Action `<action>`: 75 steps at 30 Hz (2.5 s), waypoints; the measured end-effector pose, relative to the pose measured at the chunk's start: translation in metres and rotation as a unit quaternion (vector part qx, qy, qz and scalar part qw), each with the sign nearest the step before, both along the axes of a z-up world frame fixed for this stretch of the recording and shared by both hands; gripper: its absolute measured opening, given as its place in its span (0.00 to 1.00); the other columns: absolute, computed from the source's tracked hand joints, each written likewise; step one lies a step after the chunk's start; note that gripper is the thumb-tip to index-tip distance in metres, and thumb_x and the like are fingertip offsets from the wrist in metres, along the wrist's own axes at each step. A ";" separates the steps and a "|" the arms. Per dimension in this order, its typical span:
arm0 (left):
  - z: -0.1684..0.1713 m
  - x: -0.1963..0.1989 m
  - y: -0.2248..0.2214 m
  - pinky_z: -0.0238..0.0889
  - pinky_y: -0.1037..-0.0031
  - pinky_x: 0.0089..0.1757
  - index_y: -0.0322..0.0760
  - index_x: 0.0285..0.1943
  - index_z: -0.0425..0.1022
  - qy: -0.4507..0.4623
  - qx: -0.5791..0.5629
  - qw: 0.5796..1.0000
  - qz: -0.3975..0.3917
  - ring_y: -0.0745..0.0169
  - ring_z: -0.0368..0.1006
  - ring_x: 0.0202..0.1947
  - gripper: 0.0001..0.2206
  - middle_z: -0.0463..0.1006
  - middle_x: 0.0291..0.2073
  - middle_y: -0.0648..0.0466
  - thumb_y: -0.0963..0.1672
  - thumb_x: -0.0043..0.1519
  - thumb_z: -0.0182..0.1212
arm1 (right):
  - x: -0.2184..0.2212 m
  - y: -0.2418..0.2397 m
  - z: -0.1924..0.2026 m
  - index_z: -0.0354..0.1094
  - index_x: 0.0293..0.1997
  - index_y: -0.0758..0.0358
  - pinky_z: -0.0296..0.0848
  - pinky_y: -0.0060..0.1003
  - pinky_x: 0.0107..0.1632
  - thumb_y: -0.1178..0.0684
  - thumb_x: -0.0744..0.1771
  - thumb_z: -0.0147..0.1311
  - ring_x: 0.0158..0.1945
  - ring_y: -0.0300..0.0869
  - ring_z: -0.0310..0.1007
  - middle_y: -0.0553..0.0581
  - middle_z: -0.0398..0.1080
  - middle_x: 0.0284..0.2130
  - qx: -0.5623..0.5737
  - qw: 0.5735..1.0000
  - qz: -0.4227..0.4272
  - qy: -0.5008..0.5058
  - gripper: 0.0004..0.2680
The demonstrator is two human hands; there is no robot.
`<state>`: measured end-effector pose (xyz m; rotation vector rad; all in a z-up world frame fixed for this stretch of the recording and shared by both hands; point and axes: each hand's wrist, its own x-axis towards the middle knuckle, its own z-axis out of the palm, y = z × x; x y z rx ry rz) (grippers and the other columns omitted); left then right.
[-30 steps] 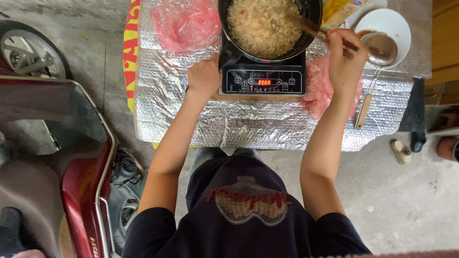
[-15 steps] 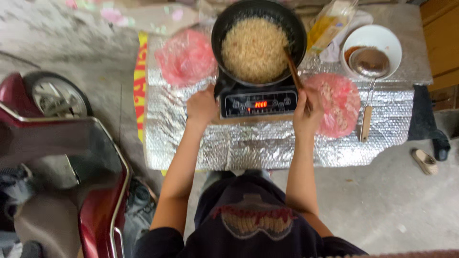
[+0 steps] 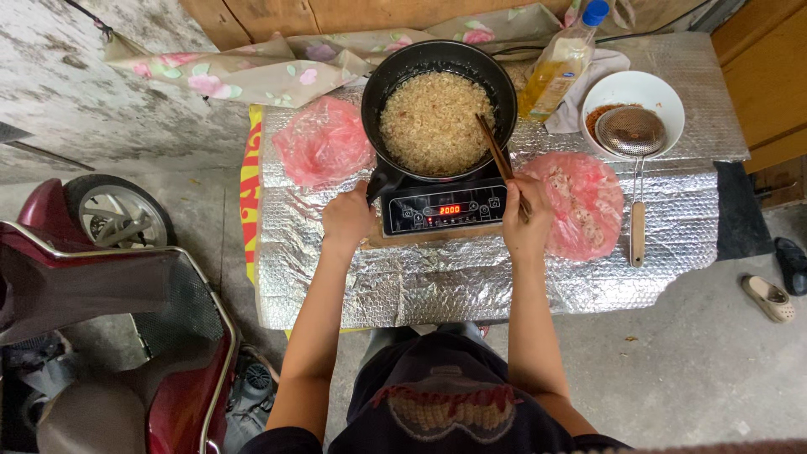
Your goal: The person stirs rice in a pan on an induction cooktop using chopsticks. The person holds the pan handle with the left hand and stirs with the right hand throughout the clip.
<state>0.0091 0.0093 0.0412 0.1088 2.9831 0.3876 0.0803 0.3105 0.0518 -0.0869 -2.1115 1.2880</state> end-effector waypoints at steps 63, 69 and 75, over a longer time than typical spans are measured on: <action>-0.040 -0.005 -0.002 0.75 0.56 0.28 0.37 0.44 0.75 0.115 -0.059 0.992 -0.014 0.40 0.81 0.28 0.07 0.81 0.26 0.40 0.41 0.60 0.54 | -0.153 -0.021 0.024 0.75 0.47 0.70 0.72 0.30 0.38 0.54 0.73 0.55 0.35 0.38 0.77 0.60 0.77 0.35 0.082 0.977 0.197 0.020 0.08; -0.044 -0.005 -0.003 0.74 0.56 0.29 0.38 0.43 0.75 0.117 -0.052 0.992 -0.010 0.40 0.82 0.29 0.06 0.81 0.26 0.41 0.41 0.59 0.55 | -0.132 -0.015 0.052 0.75 0.46 0.68 0.75 0.27 0.36 0.51 0.73 0.54 0.34 0.37 0.81 0.56 0.77 0.33 -0.036 0.960 0.241 -0.136 0.09; -0.037 -0.006 -0.002 0.74 0.55 0.30 0.37 0.44 0.75 0.101 -0.035 0.994 -0.016 0.39 0.82 0.30 0.08 0.81 0.27 0.39 0.40 0.58 0.55 | -0.114 -0.014 0.057 0.74 0.44 0.68 0.75 0.27 0.34 0.51 0.72 0.55 0.33 0.36 0.81 0.54 0.76 0.31 -0.052 0.949 0.268 -0.156 0.09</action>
